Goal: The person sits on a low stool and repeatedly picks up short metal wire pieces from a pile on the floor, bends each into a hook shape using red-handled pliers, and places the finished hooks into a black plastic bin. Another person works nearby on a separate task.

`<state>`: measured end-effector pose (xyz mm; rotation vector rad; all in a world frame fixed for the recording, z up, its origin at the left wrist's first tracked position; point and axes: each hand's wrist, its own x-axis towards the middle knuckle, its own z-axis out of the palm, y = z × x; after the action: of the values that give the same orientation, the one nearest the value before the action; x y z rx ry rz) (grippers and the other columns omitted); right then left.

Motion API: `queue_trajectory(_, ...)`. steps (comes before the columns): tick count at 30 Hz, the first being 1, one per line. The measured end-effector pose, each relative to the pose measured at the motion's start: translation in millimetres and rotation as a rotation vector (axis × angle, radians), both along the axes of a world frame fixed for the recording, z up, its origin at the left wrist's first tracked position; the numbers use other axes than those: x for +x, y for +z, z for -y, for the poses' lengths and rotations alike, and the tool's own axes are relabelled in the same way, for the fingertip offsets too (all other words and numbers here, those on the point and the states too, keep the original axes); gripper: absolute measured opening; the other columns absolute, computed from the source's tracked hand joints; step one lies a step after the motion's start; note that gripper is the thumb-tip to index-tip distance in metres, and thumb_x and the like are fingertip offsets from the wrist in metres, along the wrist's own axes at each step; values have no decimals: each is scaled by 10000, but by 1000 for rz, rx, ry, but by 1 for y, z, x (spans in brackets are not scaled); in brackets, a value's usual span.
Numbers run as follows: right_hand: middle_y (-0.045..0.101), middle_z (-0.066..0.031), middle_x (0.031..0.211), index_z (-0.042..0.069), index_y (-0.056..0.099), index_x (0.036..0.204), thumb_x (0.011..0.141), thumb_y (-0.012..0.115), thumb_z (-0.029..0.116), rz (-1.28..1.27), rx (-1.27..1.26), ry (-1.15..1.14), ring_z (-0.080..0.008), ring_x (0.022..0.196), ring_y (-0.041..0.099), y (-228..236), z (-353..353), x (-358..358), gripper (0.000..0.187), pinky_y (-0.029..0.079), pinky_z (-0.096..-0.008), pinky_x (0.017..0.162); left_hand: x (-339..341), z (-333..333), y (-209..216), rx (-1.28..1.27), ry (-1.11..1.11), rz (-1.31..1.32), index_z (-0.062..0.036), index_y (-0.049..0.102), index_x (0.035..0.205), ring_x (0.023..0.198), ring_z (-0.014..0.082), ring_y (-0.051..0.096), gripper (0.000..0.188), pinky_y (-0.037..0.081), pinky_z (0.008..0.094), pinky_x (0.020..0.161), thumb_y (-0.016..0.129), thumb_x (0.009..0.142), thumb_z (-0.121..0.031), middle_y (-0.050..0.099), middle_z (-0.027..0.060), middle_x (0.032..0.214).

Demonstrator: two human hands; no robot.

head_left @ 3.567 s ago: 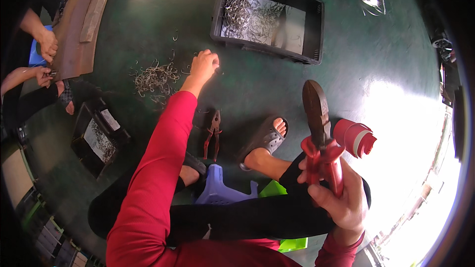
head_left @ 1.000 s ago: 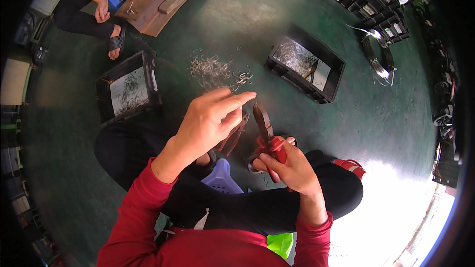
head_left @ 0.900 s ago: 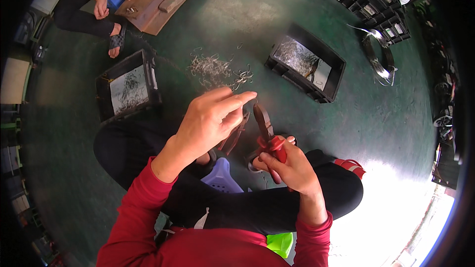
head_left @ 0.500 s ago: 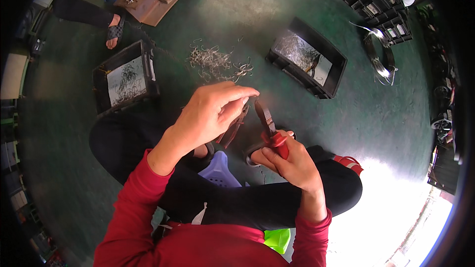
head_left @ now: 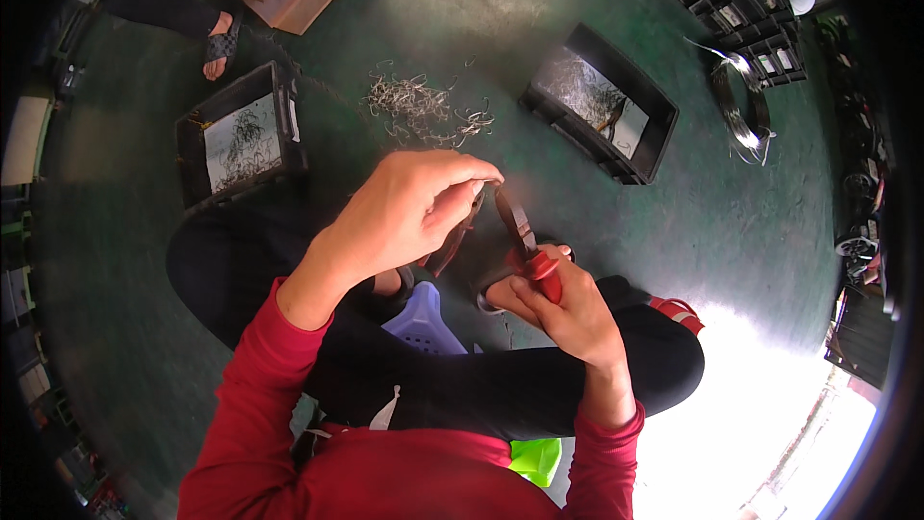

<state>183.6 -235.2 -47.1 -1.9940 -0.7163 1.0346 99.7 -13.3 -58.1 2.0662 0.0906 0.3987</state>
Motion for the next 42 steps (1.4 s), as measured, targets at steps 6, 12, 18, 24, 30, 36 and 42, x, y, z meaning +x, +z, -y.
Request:
queue_trajectory(6, 625, -211, 850, 0, 565, 1095, 856, 632, 83, 217, 24, -7, -377, 787, 630, -10, -1, -3, 262, 486, -368, 721, -4, 6, 2, -62, -36, -120, -29, 682, 1061, 485, 99, 357, 215, 318, 262, 467, 564, 887, 12, 410, 46, 564)
queue_trajectory(12, 634, -197, 871, 10, 552, 1102, 799, 595, -26, 355, 15, -15, -399, 821, 639, -18, -1, -6, 308, 502, -394, 748, -5, 10, 4, -193, 15, -245, -12, 683, 1049, 516, 40, 325, 221, 271, 250, 457, 507, 915, -14, 354, 6, 561)
queue_trajectory(18, 639, -184, 957, 47, 553, 1072, 781, 604, -2, 453, -81, -90, -420, 869, 628, -25, -3, -11, 300, 501, -474, 755, -5, 16, 2, -237, 58, -264, -17, 686, 1049, 510, 28, 311, 234, 250, 246, 456, 492, 917, -13, 337, -20, 543)
queue_trajectory(24, 628, -175, 937, 44, 559, 1078, 761, 604, -49, 679, -52, -108, -418, 857, 622, -31, -6, -13, 333, 505, -440, 723, -3, 18, -1, -223, 78, -252, -15, 681, 1062, 505, 24, 315, 239, 253, 240, 454, 492, 916, -12, 339, -25, 540)
queue_trajectory(30, 604, -124, 932, 38, 546, 1067, 697, 633, 1, 859, -110, -89, -349, 854, 605, -38, -7, -15, 381, 483, -447, 755, -3, 21, -4, -212, 108, -257, -18, 683, 1063, 503, 23, 329, 238, 268, 238, 453, 497, 915, -13, 355, -24, 540)
queue_trajectory(36, 633, -179, 990, 10, 554, 1148, 791, 646, 23, 493, -40, -52, -362, 939, 628, -17, -3, -5, 369, 482, -406, 821, 0, 18, -5, -268, 101, -239, -36, 671, 1136, 517, 25, 358, 247, 293, 227, 457, 504, 954, -44, 426, -29, 577)
queue_trajectory(42, 683, -122, 887, -11, 544, 1197, 905, 648, 165, -39, -97, 64, -211, 854, 653, 22, 1, 14, 357, 484, -321, 805, 1, 3, -3, -1100, -100, -415, -14, 638, 1206, 526, 25, 332, 285, 284, 202, 463, 483, 1009, -151, 411, -59, 622)
